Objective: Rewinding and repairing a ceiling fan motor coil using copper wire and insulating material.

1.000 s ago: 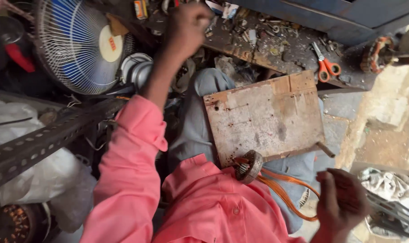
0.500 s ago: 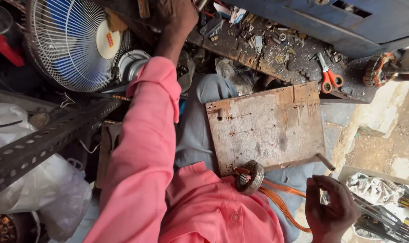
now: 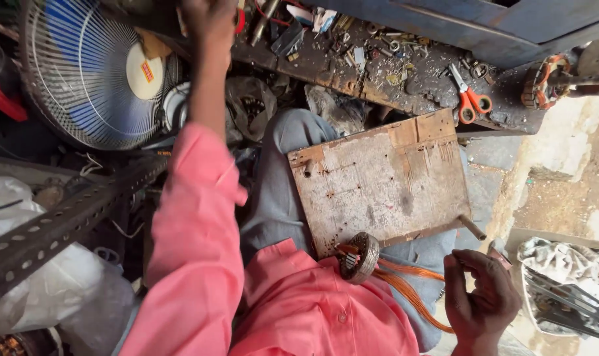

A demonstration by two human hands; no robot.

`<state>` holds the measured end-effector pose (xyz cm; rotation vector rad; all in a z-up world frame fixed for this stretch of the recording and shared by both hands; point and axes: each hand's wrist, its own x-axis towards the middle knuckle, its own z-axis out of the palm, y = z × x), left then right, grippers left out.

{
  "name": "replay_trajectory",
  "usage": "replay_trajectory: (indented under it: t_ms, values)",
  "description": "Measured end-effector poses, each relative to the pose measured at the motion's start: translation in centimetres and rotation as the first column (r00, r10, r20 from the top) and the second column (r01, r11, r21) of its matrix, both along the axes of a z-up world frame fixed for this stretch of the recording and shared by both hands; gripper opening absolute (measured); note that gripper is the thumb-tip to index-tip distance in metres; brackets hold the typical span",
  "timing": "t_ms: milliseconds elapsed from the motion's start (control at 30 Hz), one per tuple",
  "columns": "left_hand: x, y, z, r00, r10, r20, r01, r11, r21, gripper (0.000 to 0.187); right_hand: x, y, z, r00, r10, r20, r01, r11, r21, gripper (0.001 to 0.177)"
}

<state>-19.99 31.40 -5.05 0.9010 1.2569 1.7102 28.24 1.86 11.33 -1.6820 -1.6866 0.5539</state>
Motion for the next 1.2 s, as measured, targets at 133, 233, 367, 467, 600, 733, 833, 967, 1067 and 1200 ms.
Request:
replay_trajectory:
  t_ms: [133,233,367,467,600,733,833,967,1067,1200]
  values:
    - [2.2,-5.5,5.5,0.97,-0.099,0.222,0.089,0.995,0.053,0.013,0.7,1.0,0.0,0.977,0.04,-0.211,-0.047,0.999,-0.028,0.017]
    - [4.9,-10.5,9.1,0.938,-0.242,0.247,0.234,0.97,0.064,0.023,4.9,5.0,-3.6,0.983,0.148,-0.11,-0.146,0.989,0.032,0.017]
    - [10.9,-15.1,11.6,0.893,-0.425,0.15,0.431,0.903,-0.004,0.014,8.1,16.8,-5.7,0.921,0.243,0.304,-0.307,0.934,0.184,0.01]
    - [16.5,-16.5,11.5,0.854,-0.453,0.254,0.464,0.886,0.019,0.014,7.7,25.9,-7.8,0.858,0.306,0.413,-0.383,0.917,0.115,0.013]
    - [20.5,-16.2,12.0,0.835,-0.456,0.309,0.473,0.881,0.022,0.015,8.0,31.6,-13.2,0.721,0.391,0.572,-0.523,0.849,0.079,0.027]
    - [21.7,-16.2,12.0,0.804,-0.457,0.382,0.507,0.861,-0.036,0.017,7.2,33.1,-13.8,0.565,0.403,0.72,-0.443,0.884,-0.148,0.032]
    - [22.2,-16.3,12.2,0.76,-0.482,0.437,0.539,0.842,-0.008,0.016,6.6,32.8,-14.3,0.576,0.386,0.721,-0.33,0.916,-0.227,0.036]
    - [22.4,-16.1,11.6,0.812,-0.485,0.323,0.5,0.865,0.042,0.013,8.4,33.5,-16.1,0.591,0.295,0.751,-0.197,0.955,-0.22,0.03]
    - [22.1,-15.9,12.1,0.879,-0.434,0.199,0.447,0.894,-0.024,0.013,6.7,30.1,-10.8,0.79,0.279,0.545,-0.289,0.955,-0.071,0.048]
    - [21.9,-15.3,12.8,0.859,-0.445,0.252,0.441,0.894,0.073,0.018,3.6,18.8,-2.7,0.796,0.374,-0.476,-0.458,0.886,-0.069,0.053]
